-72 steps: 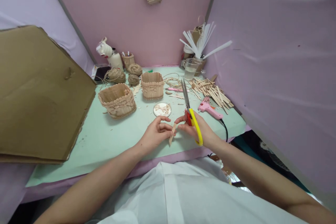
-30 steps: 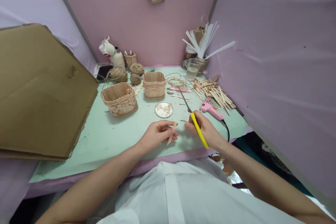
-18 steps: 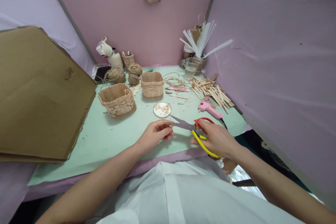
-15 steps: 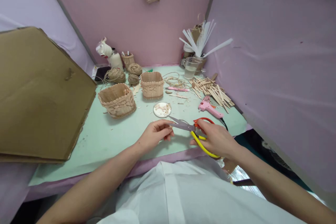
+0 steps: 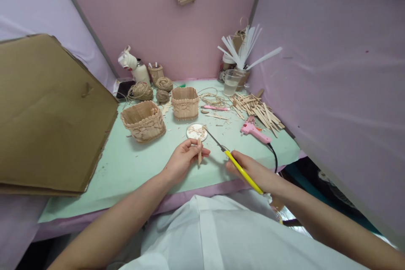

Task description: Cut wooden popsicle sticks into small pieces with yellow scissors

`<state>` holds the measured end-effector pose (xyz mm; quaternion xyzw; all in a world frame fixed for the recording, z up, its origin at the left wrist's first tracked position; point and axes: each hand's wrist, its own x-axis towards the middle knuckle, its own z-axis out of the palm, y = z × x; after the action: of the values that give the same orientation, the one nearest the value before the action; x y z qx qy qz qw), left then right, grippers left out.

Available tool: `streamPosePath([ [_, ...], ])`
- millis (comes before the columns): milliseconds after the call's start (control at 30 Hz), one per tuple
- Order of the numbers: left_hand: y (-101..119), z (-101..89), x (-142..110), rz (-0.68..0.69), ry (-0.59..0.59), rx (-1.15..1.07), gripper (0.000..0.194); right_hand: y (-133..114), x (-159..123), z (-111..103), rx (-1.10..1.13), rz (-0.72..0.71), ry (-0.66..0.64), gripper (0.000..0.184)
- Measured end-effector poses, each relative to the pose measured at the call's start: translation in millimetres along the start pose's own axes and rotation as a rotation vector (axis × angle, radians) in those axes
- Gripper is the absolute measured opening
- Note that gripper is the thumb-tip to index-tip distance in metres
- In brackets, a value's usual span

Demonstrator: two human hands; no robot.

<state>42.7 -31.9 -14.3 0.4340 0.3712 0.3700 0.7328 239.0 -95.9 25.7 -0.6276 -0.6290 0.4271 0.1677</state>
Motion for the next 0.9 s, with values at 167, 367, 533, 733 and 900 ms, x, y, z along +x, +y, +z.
streamPosePath([
  [167, 3, -1.4, 0, 0.004, 0.023, -0.032, 0.021, 3, 3, 0, 0.014, -0.020, -0.032, 0.041],
  [367, 2, -3.5, 3, -0.020, 0.027, -0.082, 0.022, -4, 0, -7, 0.020, 0.023, -0.126, 0.038],
  [533, 1, -6.0, 6, 0.007, 0.040, -0.072, 0.020, -16, -1, -12, -0.034, 0.080, -0.188, 0.034],
  [733, 3, -5.6, 6, 0.049, 0.028, -0.064, 0.018, -13, 7, -9, -0.089, -0.018, -0.204, 0.039],
  [900, 4, -3.0, 4, 0.037, 0.026, -0.055, 0.018, -12, 11, -7, -0.099, -0.065, -0.225, 0.041],
])
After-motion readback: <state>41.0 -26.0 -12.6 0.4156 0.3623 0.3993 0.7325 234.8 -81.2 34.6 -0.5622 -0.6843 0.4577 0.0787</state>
